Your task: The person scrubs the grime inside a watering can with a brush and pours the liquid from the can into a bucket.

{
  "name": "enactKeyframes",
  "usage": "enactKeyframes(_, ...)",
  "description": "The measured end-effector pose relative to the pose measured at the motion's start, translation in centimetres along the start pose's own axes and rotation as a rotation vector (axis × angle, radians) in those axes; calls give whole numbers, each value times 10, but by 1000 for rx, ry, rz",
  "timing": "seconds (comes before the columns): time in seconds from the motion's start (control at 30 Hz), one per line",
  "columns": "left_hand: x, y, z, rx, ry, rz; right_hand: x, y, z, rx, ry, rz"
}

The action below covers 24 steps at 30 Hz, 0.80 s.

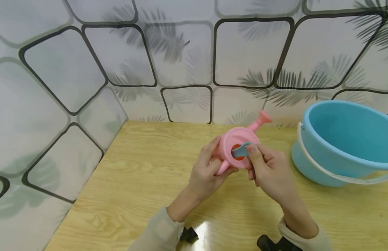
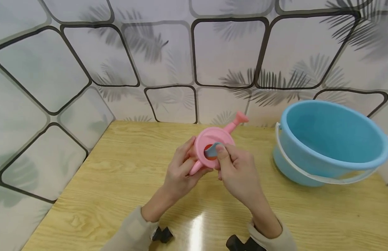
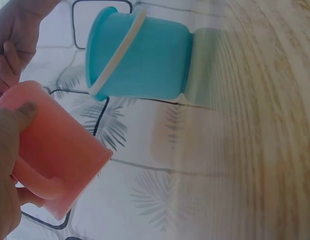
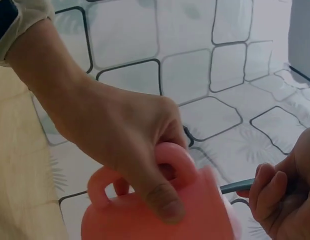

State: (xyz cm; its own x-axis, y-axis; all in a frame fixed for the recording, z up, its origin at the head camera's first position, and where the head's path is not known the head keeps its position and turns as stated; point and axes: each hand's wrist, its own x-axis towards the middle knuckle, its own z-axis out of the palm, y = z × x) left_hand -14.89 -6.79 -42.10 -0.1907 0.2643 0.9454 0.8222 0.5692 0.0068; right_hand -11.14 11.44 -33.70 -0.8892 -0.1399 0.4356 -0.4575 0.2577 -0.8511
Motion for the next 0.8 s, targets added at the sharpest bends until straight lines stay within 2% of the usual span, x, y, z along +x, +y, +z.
enactKeyframes(0.13, 1, -3, -2, -14, 4, -43, 1, -4, -8, 68, 100, 2)
enactKeyframes(0.2, 1, -3, -2, -19, 5, -48, 1, -4, -9, 89, 117, 0)
enactKeyframes(0.27, 1, -2, -2, -11, 12, -40, 1, -3, -4, 92, 93, 22)
enactKeyframes(0.4, 0, 1, -2, -5, 8, -39, 0, -2, 4, 45, 46, 10)
enactKeyframes(0.53, 0, 1, -3, -40, -6, -78, -1, -4, -1, 75, 101, -40)
enactKeyframes(0.6, 0, 1, -3, -57, -6, -89, -1, -3, -3, 81, 99, -59)
enactKeyframes(0.73, -1, 5, -1, -48, 8, -55, 0, 0, 1, 78, 32, -30)
enactKeyframes(0.8, -1, 7, -1, -37, 8, -44, 1, 0, -1, 92, 32, -11)
